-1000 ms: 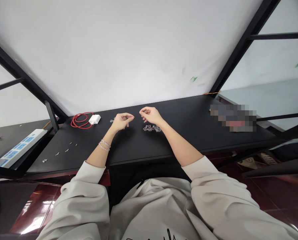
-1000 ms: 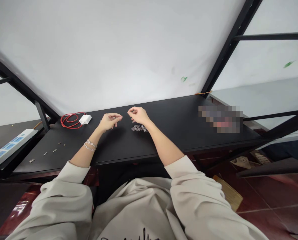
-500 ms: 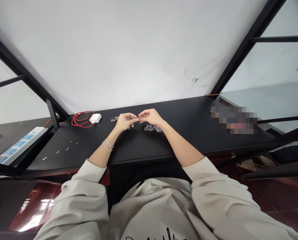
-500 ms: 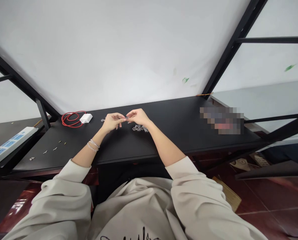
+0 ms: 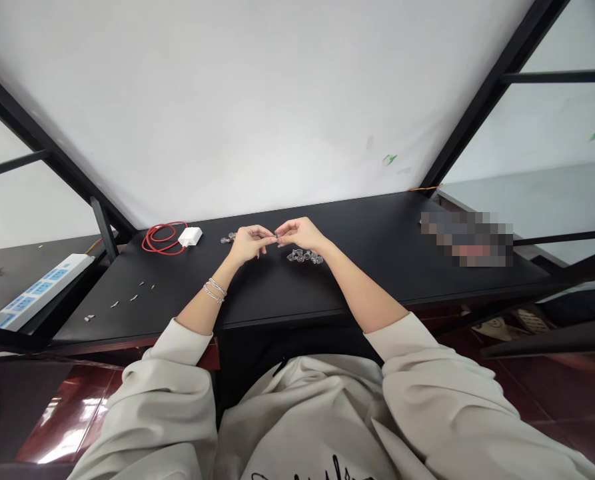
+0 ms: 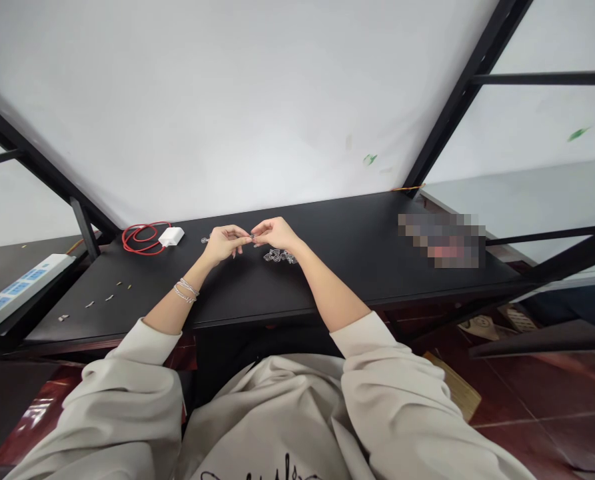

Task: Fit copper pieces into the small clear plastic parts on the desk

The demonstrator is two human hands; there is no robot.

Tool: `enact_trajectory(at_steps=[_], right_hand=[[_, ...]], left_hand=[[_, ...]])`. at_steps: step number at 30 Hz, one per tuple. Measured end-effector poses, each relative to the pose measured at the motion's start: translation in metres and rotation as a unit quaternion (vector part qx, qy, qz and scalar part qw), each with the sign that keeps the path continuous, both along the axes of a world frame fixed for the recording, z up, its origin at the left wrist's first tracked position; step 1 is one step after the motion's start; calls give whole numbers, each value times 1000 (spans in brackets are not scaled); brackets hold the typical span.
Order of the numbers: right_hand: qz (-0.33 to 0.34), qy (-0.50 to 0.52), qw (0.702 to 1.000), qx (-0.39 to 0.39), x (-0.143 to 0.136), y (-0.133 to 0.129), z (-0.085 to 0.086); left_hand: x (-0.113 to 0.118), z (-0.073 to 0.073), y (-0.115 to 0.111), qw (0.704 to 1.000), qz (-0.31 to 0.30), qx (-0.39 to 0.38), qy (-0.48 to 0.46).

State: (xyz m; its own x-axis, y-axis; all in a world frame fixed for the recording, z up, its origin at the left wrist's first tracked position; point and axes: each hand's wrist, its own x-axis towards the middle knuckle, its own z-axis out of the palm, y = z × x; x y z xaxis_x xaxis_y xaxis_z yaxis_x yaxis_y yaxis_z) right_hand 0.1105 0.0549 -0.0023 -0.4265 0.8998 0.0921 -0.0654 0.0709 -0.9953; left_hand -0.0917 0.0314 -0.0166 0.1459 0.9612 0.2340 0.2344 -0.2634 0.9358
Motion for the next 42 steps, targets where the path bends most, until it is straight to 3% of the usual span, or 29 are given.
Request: enact_trajectory(at_steps=[10,17,24,29,36,42], right_hand=[[32,4,999,-5,2,1,-1],[20,27,999,-26,2,2,-1],[14,35,998,-48,2,0,1],[-5,33,998,-56,0,0,2],[-65,10,997,-46,0,4,2],[-69,4,997,-46,0,3,5]], left_hand=[[-1,-2,2,999,-22,-17,-19],[0,-1,1,999,-42,-21,7],[0,-2,0,997,-54,30,35],[2,3,-1,998,-55,-2,24],[-34,21,10,994,94,32,-42],[-50,23,16,987,146,56,-33]])
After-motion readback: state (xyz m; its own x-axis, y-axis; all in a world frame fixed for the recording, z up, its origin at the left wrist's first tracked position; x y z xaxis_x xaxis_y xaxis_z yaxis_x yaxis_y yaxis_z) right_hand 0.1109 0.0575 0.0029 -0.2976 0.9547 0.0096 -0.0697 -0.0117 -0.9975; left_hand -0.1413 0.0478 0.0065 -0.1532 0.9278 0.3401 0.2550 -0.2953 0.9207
